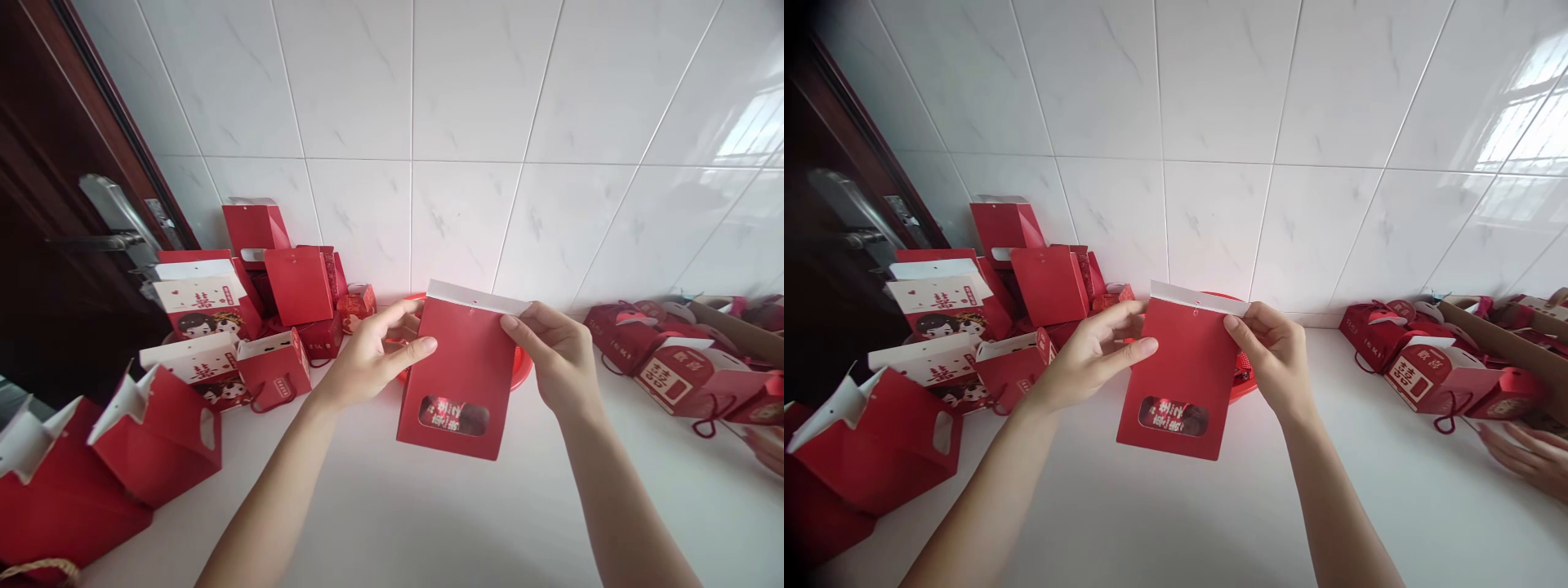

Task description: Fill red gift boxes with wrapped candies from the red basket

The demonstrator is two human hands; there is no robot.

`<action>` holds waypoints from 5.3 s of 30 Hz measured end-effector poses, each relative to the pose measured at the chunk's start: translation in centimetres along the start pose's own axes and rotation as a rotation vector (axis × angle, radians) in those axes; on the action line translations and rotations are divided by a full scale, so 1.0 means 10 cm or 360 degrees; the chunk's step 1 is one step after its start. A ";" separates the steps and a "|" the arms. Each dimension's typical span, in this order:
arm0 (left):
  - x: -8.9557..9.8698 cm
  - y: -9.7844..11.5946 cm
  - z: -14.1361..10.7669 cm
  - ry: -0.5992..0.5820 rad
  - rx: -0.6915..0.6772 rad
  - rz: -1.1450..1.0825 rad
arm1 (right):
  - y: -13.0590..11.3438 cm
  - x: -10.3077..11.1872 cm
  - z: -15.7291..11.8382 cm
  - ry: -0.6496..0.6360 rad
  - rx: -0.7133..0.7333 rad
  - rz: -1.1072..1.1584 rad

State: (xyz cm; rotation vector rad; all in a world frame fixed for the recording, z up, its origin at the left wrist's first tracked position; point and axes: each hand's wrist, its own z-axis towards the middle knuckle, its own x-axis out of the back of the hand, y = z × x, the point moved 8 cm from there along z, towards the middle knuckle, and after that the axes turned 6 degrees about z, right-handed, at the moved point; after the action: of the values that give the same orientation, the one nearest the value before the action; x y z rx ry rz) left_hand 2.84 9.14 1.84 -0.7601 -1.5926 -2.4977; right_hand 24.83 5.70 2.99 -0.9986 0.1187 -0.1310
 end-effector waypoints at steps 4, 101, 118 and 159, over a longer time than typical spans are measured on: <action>-0.05 0.05 0.00 -0.0093 -0.0021 -0.0061 | -0.04 -0.01 -0.01 -0.0017 0.0053 -0.0054; -0.11 0.12 0.03 0.0004 -0.0224 -0.0157 | 0.07 -0.21 -0.04 -0.0568 -0.0243 -0.0091; -0.14 0.21 -0.02 0.0005 -0.0364 -0.0023 | 0.14 -0.26 -0.08 -0.0718 -0.0358 0.0031; -0.25 0.17 -0.01 -0.0190 -0.0316 -0.0002 | 0.04 -0.30 -0.10 -0.0731 -0.0080 -0.0257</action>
State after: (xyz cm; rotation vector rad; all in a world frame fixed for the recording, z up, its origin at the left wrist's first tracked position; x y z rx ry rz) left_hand 5.55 7.83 2.12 -0.9482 -1.3906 -2.6872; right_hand 21.73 5.54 2.24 -1.0649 -0.3803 -0.0438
